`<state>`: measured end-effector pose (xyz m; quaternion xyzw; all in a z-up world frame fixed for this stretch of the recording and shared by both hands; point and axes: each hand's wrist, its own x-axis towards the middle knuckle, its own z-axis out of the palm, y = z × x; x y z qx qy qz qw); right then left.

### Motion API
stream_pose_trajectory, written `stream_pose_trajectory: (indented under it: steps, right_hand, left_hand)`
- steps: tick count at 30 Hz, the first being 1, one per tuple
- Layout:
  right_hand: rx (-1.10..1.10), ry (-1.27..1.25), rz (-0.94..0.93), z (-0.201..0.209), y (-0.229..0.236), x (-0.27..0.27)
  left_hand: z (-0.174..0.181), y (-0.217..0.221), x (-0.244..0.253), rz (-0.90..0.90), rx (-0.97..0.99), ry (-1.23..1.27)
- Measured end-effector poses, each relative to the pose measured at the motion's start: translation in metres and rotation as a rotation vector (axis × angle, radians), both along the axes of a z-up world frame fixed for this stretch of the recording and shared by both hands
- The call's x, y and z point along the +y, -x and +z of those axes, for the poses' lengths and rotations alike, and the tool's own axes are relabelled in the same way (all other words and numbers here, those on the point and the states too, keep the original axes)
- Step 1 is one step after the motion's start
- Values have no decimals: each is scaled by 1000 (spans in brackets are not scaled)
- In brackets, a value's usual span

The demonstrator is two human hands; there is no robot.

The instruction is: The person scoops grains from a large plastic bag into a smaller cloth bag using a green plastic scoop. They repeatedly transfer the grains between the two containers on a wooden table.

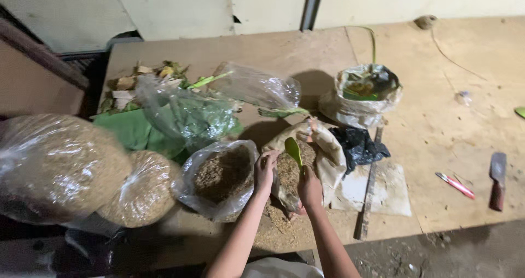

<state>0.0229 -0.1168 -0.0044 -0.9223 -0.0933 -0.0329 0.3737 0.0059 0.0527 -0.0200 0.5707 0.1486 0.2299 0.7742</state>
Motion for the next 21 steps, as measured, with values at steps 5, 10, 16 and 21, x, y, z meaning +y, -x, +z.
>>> stream_pose_trajectory:
  steps: [5,10,16,21]
  right_hand:
    - [162,259,-42,-44,-7,-42]
    - [386,562,-32,-76,-4,-61]
    - [469,569,32,-89,3,-42]
    - [524,418,-4,-88,-10,-38]
  left_hand:
    - [-46,-19,-31,-144,367,-168]
    - [-80,-15,-51,-225,693,-355]
    - [-85,-10,-47,-214,761,-466]
    - [-84,-16,-44,-268,806,-362]
